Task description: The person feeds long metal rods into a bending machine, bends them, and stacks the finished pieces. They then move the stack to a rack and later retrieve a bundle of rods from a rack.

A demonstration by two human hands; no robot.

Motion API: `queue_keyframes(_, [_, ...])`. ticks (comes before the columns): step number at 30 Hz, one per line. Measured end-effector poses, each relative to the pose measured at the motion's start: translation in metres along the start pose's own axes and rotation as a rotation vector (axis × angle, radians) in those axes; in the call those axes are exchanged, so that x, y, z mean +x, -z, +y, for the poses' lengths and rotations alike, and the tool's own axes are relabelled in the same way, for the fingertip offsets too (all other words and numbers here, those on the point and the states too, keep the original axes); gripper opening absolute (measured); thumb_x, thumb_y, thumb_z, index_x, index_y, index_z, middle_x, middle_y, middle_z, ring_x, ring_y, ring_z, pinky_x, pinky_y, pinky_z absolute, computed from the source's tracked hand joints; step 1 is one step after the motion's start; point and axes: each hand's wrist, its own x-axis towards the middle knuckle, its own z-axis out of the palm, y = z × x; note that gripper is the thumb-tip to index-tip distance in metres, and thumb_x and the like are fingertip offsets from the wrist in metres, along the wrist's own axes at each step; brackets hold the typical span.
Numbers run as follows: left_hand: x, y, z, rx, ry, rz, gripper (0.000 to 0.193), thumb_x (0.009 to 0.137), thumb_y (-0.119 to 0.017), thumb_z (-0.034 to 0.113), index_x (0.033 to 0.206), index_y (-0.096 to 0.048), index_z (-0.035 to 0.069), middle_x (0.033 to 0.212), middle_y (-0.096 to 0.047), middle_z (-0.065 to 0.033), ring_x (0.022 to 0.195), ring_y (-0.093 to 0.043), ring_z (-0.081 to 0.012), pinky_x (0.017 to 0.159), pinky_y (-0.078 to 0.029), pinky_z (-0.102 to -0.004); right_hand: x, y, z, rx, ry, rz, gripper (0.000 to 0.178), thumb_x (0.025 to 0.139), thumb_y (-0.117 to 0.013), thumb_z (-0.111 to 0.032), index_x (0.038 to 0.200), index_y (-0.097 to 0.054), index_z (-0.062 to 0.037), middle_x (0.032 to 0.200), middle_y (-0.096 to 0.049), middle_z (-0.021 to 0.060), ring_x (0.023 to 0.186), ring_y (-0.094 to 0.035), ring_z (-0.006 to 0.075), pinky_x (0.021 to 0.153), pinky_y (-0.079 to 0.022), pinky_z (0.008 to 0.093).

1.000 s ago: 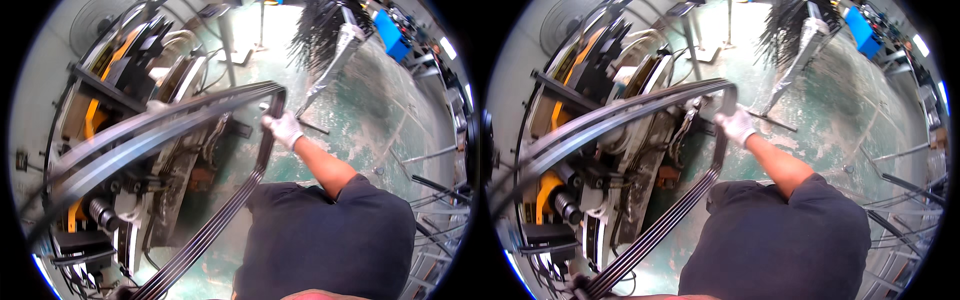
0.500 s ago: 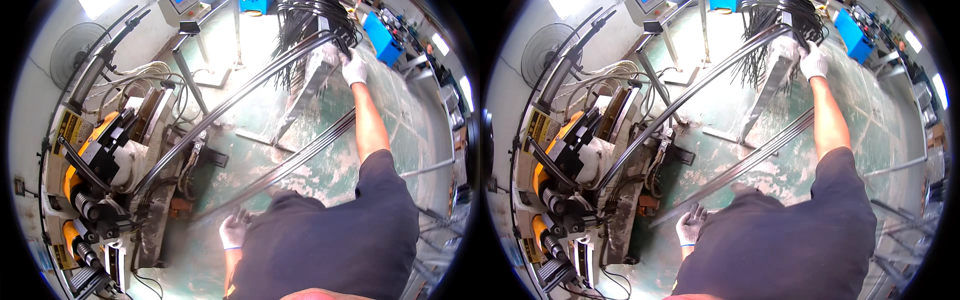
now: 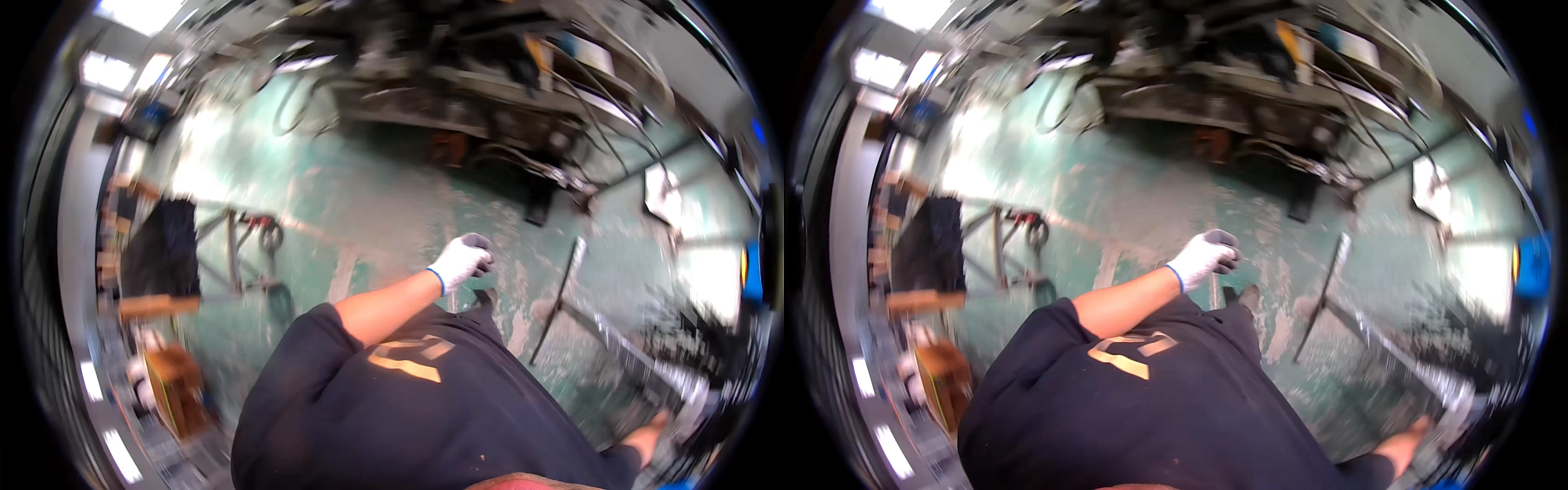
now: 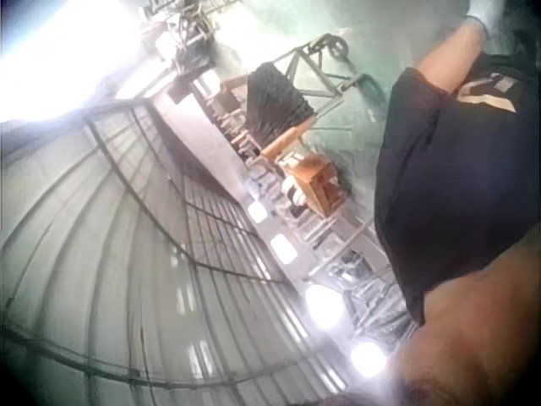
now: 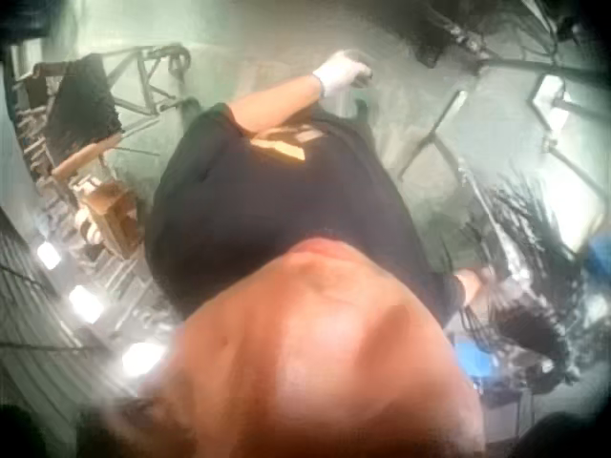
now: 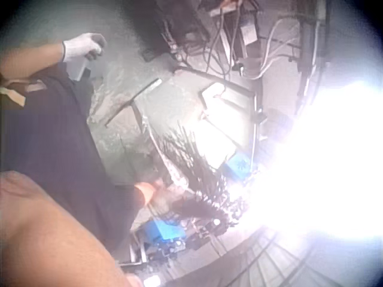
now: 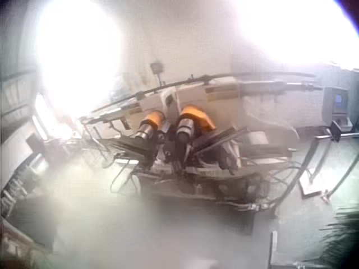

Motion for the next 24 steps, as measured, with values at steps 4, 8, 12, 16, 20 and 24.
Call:
queue_keyframes(4, [-0.037,0.092,-0.039,-0.177,-0.039,0.191,0.033,0.098,-0.067,0.004,0.131,-0.062,0.001,0.108,-0.075,-0.0149,0.088,-0.073,-0.0234,0.074,-0.062,-0.0364,-0.185,-0.018,-0.113,0.094,0.105,-0.458,0.052,0.092,-0.074,-0.042,0.126,-0.070,-0.0033,0.125,-0.073,0.0239,0.115,-0.072,0.0406,0.100,-0.055,0.0469])
queue_keyframes(8, [-0.085,0.198,-0.065,-0.352,-0.023,0.362,0.030,0.099,-0.066,0.006,0.129,-0.065,0.002,0.107,-0.074,-0.0133,0.089,-0.073,-0.0232,0.075,-0.061,-0.0363,-0.394,-0.006,-0.272,0.118,0.453,-1.216,0.047,0.090,-0.076,-0.039,0.118,-0.074,-0.0006,0.119,-0.075,0.0242,0.110,-0.073,0.0401,0.096,-0.056,0.0461])
queue_keyframes(12, [-0.117,0.337,-0.125,-0.562,-0.099,0.578,0.023,0.097,-0.068,0.012,0.115,-0.070,-0.002,0.106,-0.075,-0.0147,0.090,-0.074,-0.0260,0.076,-0.061,-0.0400,-0.557,0.175,-0.530,0.603,0.865,-1.044,0.038,0.096,-0.073,-0.023,0.126,-0.073,0.0014,0.123,-0.077,0.0231,0.117,-0.074,0.0348,0.103,-0.056,0.0413])
queue_keyframes(16, [-0.199,0.457,-0.130,-0.632,-0.252,0.788,0.030,0.097,-0.067,0.012,0.122,-0.066,-0.004,0.110,-0.076,-0.0185,0.093,-0.075,-0.0298,0.081,-0.063,-0.0431,-0.643,0.346,-0.731,0.838,1.229,-1.046,0.047,0.097,-0.075,-0.026,0.134,-0.069,0.0013,0.128,-0.076,0.0234,0.120,-0.074,0.0340,0.105,-0.056,0.0417])
queue_keyframes(20, [-0.270,0.560,-0.173,-0.832,-0.225,1.044,0.035,0.096,-0.064,0.005,0.130,-0.059,-0.003,0.108,-0.076,-0.0189,0.085,-0.075,-0.0286,0.076,-0.064,-0.0416,-0.756,0.559,-0.850,1.091,1.617,-1.113,0.050,0.096,-0.077,-0.027,0.137,-0.067,-0.0004,0.126,-0.077,0.0215,0.115,-0.076,0.0317,0.102,-0.058,0.0399])
queue_keyframes(24, [-0.311,0.602,-0.201,-1.066,-0.327,1.198,0.038,0.098,-0.060,0.001,0.134,-0.053,-0.002,0.107,-0.075,-0.0195,0.084,-0.074,-0.0306,0.075,-0.064,-0.0447,-0.883,0.723,-0.900,1.048,1.957,-1.247,0.062,0.091,-0.082,-0.036,0.138,-0.067,0.0011,0.123,-0.078,0.0205,0.112,-0.077,0.0307,0.100,-0.059,0.0378])
